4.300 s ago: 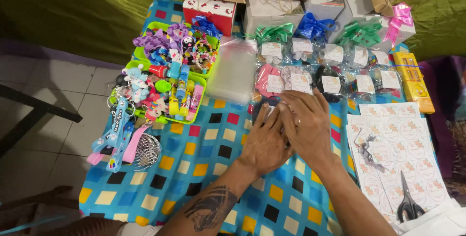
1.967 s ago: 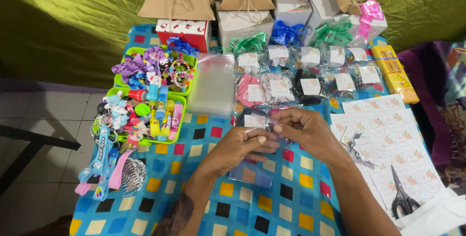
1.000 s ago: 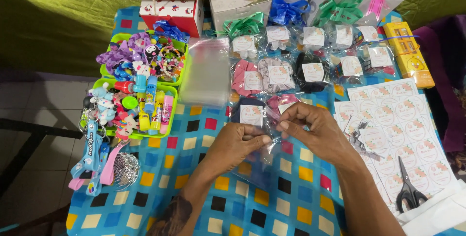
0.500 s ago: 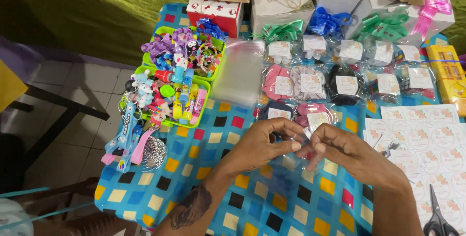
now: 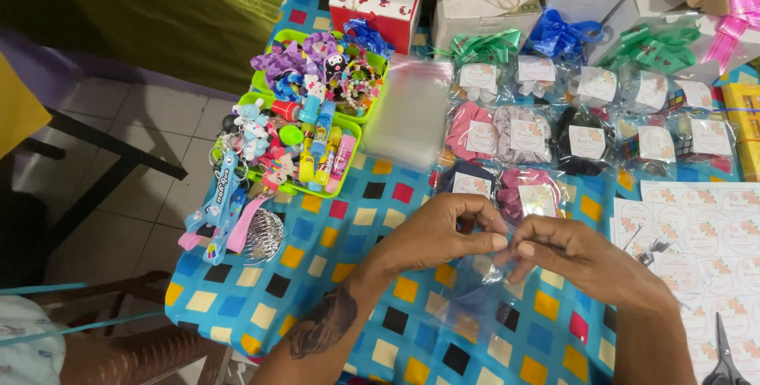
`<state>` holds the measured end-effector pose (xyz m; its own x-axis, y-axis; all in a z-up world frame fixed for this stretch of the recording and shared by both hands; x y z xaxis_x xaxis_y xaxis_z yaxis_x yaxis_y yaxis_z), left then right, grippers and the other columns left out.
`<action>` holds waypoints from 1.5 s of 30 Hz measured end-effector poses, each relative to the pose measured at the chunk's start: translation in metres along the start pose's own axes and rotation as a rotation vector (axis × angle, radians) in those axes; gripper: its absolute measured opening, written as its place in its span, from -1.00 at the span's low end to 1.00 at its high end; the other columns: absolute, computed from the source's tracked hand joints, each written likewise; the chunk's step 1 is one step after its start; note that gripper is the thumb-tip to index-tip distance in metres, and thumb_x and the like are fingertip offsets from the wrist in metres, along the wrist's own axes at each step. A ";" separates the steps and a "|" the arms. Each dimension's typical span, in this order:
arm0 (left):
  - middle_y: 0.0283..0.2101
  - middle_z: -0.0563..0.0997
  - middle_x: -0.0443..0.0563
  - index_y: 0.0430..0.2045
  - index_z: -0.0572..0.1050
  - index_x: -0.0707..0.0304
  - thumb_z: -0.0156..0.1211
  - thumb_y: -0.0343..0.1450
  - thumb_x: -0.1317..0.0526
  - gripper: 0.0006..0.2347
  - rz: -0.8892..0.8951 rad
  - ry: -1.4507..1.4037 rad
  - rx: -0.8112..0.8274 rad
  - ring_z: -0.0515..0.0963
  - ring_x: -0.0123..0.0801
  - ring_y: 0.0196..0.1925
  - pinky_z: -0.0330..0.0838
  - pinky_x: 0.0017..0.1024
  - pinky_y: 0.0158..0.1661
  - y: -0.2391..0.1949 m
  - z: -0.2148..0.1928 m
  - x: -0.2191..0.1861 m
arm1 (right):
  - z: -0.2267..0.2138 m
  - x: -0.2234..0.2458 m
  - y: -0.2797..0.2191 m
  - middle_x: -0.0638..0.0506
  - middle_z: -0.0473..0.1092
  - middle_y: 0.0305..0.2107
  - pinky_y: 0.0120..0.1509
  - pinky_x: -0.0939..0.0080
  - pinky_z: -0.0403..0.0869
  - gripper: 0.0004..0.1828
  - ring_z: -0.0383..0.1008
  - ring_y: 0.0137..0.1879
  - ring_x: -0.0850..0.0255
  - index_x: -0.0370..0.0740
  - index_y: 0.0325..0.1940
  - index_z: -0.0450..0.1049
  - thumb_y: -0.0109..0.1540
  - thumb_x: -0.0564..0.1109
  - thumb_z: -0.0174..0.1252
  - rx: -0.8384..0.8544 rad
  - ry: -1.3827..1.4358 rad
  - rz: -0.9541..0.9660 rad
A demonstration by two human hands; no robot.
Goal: Packing hair clips and small accessories into individual plastic bags for sale.
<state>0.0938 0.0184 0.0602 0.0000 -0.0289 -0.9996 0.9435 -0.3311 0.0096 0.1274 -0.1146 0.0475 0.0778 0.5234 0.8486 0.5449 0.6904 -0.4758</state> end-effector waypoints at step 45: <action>-0.04 0.65 0.26 0.03 0.59 0.39 0.33 0.36 0.36 -0.67 -0.024 -0.119 0.052 0.58 0.01 -0.08 0.49 -0.01 0.06 0.021 0.005 0.080 | 0.088 0.165 0.184 -0.17 0.55 -0.43 -0.15 0.09 0.53 -0.67 0.58 -0.37 0.06 -0.33 0.05 0.57 0.35 -0.05 0.12 -0.079 -0.394 -0.255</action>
<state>0.1122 0.0040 -0.0196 -0.0651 -0.1312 -0.9892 0.9245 -0.3811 -0.0103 0.1666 0.1428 0.0794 -0.3810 0.5019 0.7764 0.5684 0.7895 -0.2314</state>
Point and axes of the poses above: each hand's wrist, its own y-axis towards the middle knuckle, its own z-axis out of the palm, x = y × z, the point moved 10 cm from there along y, towards the middle knuckle
